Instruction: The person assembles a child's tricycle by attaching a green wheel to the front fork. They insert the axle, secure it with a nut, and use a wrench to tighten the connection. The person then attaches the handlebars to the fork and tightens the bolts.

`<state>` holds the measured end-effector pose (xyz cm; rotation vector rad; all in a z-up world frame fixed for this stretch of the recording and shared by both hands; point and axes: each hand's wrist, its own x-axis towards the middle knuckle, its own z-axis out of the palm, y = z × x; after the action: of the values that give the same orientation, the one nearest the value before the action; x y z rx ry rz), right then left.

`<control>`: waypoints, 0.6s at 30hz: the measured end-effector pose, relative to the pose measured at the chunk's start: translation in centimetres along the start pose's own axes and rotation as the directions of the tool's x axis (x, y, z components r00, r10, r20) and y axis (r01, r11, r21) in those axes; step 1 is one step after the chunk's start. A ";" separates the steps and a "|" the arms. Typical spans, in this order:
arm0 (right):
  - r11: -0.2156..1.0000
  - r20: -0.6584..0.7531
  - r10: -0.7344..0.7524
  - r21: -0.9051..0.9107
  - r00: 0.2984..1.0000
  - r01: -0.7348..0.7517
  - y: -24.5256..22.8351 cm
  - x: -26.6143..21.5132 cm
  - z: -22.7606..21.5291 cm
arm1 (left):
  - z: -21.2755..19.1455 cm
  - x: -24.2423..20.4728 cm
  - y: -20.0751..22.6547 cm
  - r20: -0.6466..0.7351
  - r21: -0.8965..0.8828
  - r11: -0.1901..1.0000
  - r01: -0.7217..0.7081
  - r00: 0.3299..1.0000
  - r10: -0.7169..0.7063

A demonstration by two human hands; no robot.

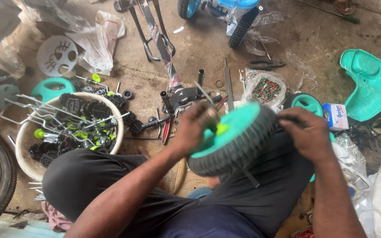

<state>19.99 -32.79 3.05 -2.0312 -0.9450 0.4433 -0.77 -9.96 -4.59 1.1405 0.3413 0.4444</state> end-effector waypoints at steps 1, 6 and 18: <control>0.985 0.016 0.095 0.141 0.995 -0.096 0.1 0.6 -0.2 | -0.7 0.6 1.1 -0.025 -0.026 0.998 -0.065 0.998 0.064; 0.982 0.458 0.099 0.096 0.883 -0.160 -0.8 6.4 3.3 | -5.1 3.9 5.8 -0.439 -0.003 0.963 -0.270 0.865 0.241; 0.595 0.289 -0.117 0.787 0.950 -0.166 -3.5 14.6 16.6 | -7.2 5.9 4.7 -0.688 0.100 0.950 -0.294 0.669 0.280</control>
<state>17.98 -11.51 -3.50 -1.1310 -0.6892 1.0320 0.13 0.37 -3.17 0.9688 0.8221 1.1762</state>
